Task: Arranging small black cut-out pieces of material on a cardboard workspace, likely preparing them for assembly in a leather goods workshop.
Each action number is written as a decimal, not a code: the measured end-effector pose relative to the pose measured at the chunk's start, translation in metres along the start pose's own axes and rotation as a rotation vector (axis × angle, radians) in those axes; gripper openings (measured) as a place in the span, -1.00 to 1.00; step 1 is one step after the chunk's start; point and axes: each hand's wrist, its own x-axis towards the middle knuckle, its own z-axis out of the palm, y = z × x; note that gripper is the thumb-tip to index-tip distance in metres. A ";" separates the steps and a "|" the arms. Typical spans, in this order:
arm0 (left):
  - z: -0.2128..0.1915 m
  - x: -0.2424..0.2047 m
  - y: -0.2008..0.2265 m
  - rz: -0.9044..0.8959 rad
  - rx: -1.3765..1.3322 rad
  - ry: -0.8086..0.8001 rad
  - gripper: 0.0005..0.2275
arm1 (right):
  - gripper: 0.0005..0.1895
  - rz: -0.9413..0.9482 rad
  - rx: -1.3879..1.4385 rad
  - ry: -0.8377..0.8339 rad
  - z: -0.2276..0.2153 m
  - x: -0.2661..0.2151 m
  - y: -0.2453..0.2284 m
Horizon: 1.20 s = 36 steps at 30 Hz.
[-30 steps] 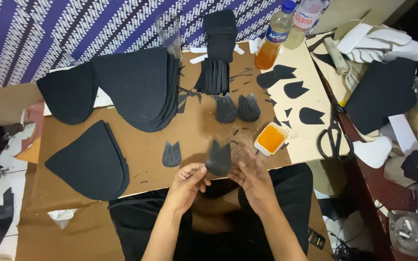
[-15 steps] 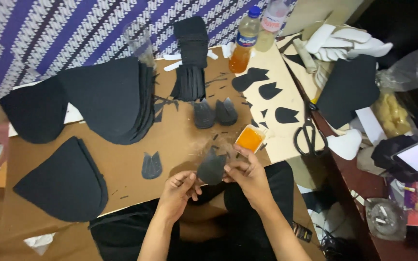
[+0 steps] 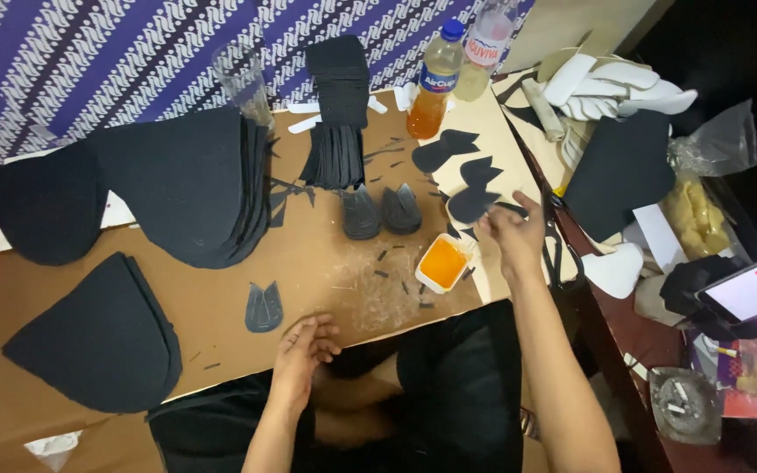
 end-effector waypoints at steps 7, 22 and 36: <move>-0.006 0.007 -0.002 -0.021 -0.045 -0.018 -0.71 | -0.40 0.038 -0.349 -0.134 0.039 0.062 0.015; -0.019 -0.017 0.020 0.280 0.708 0.448 -0.84 | -0.24 -0.443 -1.182 -0.422 0.026 0.078 0.016; -0.054 0.011 0.043 0.534 1.030 0.634 -0.56 | -0.34 -0.927 -1.602 -0.298 -0.017 -0.078 0.027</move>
